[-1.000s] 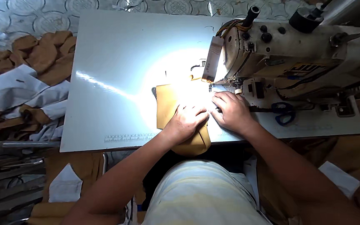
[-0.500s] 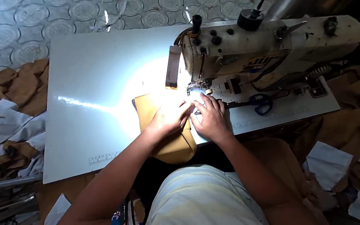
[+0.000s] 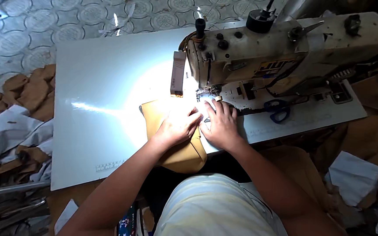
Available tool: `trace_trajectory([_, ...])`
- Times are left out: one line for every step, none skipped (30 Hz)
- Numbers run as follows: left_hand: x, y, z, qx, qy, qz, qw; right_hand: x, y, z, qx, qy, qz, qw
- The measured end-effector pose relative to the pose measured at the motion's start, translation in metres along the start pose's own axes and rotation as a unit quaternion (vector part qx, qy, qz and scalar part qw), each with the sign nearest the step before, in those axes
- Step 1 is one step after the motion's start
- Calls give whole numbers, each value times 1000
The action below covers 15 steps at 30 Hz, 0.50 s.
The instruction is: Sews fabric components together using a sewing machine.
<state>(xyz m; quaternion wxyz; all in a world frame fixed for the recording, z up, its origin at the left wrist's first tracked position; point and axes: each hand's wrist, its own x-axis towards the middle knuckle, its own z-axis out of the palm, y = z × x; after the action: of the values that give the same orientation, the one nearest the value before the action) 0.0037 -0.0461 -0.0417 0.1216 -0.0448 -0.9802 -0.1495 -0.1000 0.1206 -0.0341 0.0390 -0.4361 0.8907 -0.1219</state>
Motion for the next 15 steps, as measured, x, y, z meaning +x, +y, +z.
trace_trajectory([-1, -1, -2, -2, -5, -3, 1000, 1, 1, -1, 1, 2, -4, 1000])
trace_trajectory([-3, -2, -4, -5, -7, -7, 1000, 1, 1, -2, -1, 2, -6, 1000])
trace_trajectory([-5, -4, -5, -7, -6, -12, 1000, 1, 1, -2, -5, 2, -9, 1000])
trace_trajectory([-7, -6, -5, -10, -5, -19, 1000, 1, 1, -2, -10, 1, -10, 1000])
trace_trajectory([-11, -8, -4, -10, -4, -30, 1000, 1, 2, -2, -14, 3, -12, 1000])
trace_trajectory([-14, -9, -2, -8, -3, -41, 999, 2, 2, -1, -18, 6, -15, 1000])
trace_trajectory([-18, -11, -1, -7, 0, -48, 999, 2, 2, -1, -21, 3, -16, 1000])
trace_trajectory([-20, -12, 0, -3, -1, -54, 999, 3, 2, -1, -24, -2, -16, 1000])
trace_trajectory([-22, -12, 1, -2, -1, -57, 998, 3, 2, -1, -28, -6, -16, 999])
trace_trajectory([-23, -11, 1, -3, -1, -58, 998, 3, 2, -1, -31, -8, -17, 999])
trace_trajectory([-23, -12, 2, -6, -2, -59, 998, 4, 3, -1, -34, -11, -17, 999])
trace_trajectory([-22, -12, 3, -6, -5, -59, 998, 5, 3, -1, -37, -12, -17, 999])
trace_trajectory([-20, -14, 3, -5, -7, -61, 998, 7, 4, -1, -41, -15, -16, 999])
trace_trajectory([-18, -16, 3, -4, -11, -64, 998, 11, 4, -2, -46, -21, -13, 999])
trace_trajectory([-14, -19, 3, 1, -19, -71, 997, 16, 5, -3, -46, -32, -8, 998])
